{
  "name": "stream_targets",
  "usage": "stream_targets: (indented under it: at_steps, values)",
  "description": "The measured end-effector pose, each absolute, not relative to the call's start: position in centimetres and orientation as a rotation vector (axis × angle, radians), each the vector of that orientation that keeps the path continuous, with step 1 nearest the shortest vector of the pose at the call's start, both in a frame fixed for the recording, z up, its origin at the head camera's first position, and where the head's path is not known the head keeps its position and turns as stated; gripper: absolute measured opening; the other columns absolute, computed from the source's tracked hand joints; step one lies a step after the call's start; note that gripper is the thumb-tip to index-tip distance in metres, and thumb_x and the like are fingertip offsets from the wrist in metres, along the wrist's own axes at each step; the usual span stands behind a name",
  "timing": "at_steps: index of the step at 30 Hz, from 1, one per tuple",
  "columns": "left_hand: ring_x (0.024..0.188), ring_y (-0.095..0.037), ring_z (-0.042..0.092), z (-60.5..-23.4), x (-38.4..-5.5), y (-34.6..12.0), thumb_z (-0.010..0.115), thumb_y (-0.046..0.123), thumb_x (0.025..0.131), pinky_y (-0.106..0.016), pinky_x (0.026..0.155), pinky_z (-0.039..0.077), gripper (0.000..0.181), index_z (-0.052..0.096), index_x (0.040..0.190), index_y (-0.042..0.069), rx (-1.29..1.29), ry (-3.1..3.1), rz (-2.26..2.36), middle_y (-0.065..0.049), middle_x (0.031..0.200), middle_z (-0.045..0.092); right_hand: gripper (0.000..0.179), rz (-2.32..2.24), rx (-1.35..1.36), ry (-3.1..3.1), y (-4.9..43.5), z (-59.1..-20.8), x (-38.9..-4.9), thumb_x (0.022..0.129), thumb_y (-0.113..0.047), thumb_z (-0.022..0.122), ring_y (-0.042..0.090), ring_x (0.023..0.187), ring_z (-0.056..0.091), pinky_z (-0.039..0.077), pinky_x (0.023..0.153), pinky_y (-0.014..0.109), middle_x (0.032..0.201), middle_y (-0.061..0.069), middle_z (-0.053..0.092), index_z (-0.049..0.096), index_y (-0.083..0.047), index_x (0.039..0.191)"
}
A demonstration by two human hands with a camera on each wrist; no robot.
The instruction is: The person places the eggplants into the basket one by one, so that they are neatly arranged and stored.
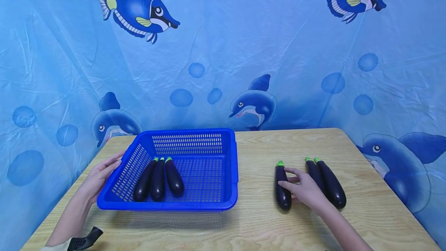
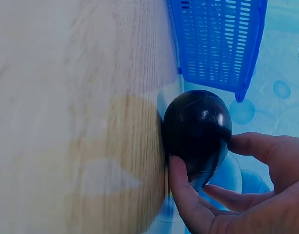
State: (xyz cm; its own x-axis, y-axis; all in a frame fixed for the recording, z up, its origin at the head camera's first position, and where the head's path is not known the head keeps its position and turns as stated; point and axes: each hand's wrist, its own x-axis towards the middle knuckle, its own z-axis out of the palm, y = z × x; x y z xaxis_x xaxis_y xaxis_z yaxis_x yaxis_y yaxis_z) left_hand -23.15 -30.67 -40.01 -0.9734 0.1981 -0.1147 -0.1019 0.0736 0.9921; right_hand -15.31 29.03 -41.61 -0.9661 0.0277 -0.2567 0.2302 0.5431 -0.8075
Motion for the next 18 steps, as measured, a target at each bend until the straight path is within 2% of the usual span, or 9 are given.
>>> stream_targets:
  at_steps: [13,18]
  values:
    - [0.106,-0.005,0.071,-39.95,-23.01,-30.53,0.044,0.033,0.115,-0.029,0.089,0.061,0.065,0.019,0.168,0.006,0.109,2.144,1.992,0.020,0.116,0.071,0.068,-1.484,0.199,2.506,29.16,-41.27,-15.20,0.108,-0.022,0.062,0.045,0.118,0.065,0.064,0.079,0.045,0.147,0.045,0.042,0.029,0.008,0.160]
    - [0.106,-0.006,0.072,-40.00,-23.08,-30.58,0.044,0.032,0.115,-0.030,0.088,0.062,0.063,0.020,0.168,0.007,0.106,2.122,2.013,0.018,0.117,0.072,0.071,-1.515,0.208,2.497,29.10,-40.97,-15.20,0.107,-0.022,0.063,0.052,0.123,0.062,0.064,0.082,0.046,0.150,0.044,0.040,0.029,0.007,0.161]
